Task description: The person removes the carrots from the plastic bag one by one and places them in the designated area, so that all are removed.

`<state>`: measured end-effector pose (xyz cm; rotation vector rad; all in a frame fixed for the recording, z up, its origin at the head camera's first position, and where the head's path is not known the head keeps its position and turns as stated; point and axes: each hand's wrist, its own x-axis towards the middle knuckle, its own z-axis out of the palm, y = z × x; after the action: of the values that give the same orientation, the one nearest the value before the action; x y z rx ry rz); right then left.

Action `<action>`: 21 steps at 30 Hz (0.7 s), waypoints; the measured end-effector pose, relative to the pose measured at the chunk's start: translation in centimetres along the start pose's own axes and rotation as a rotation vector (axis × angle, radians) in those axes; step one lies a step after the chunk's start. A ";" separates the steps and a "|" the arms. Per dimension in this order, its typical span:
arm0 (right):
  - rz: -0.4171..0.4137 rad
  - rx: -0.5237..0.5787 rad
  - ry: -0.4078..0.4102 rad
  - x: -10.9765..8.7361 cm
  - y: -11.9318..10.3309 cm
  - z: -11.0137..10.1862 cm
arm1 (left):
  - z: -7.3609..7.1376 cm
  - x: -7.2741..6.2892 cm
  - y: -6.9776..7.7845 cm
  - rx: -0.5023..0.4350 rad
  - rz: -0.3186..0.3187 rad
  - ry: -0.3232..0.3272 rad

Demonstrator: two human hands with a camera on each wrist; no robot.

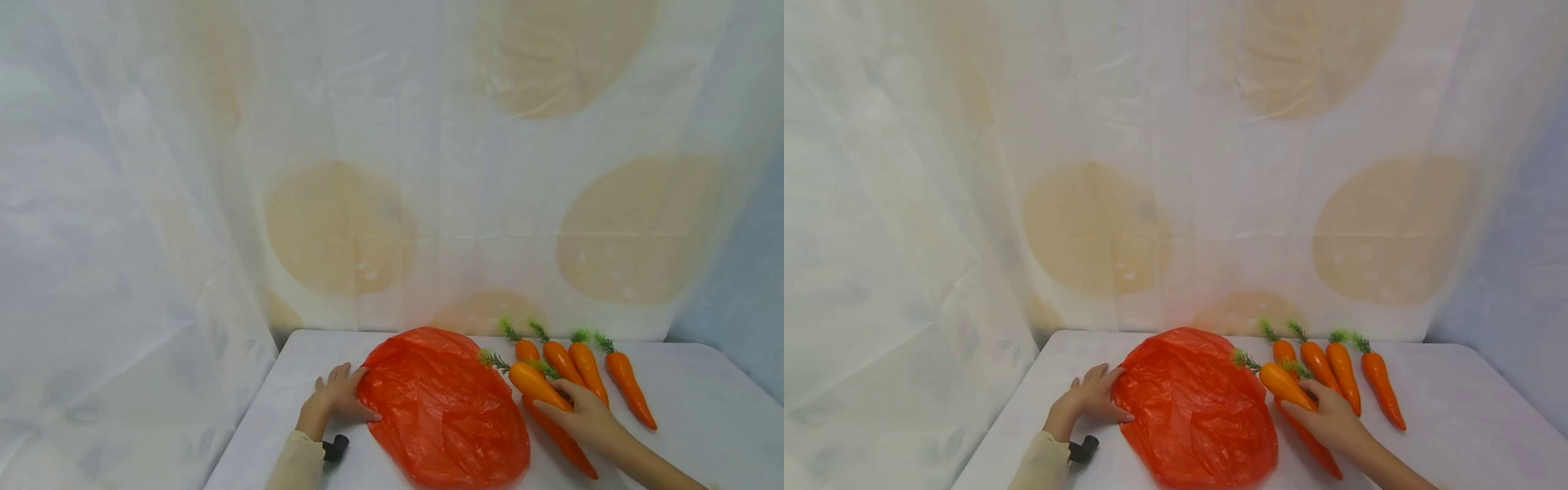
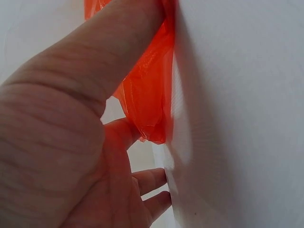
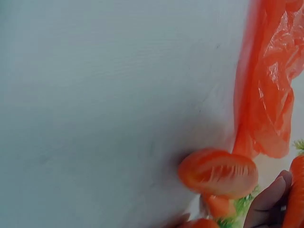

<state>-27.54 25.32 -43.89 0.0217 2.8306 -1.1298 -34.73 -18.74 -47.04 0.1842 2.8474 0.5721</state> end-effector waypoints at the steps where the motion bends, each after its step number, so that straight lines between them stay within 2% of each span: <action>1: 0.010 -0.003 -0.001 0.0 0.3 -0.2 | 0.0 0.0 0.0 0.002 0.003 0.000; 7: 0.077 -0.044 -0.023 -0.4 1.9 -1.4 | 0.1 0.0 0.0 -0.008 0.005 -0.003; 11: 0.111 0.008 -0.024 -0.8 2.8 -1.8 | 0.2 0.1 -0.1 -0.005 0.002 0.008; 14: 0.113 0.043 -0.011 -0.8 3.8 -2.0 | 0.2 0.1 -0.2 -0.004 0.006 0.012; 21: 0.106 -0.014 -0.016 -0.6 6.0 -3.1 | 0.0 -0.1 -0.2 -0.008 0.016 0.020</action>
<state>-26.87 31.78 -45.71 0.1597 2.7865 -1.0830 -34.63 -18.91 -47.13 0.2013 2.8647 0.5910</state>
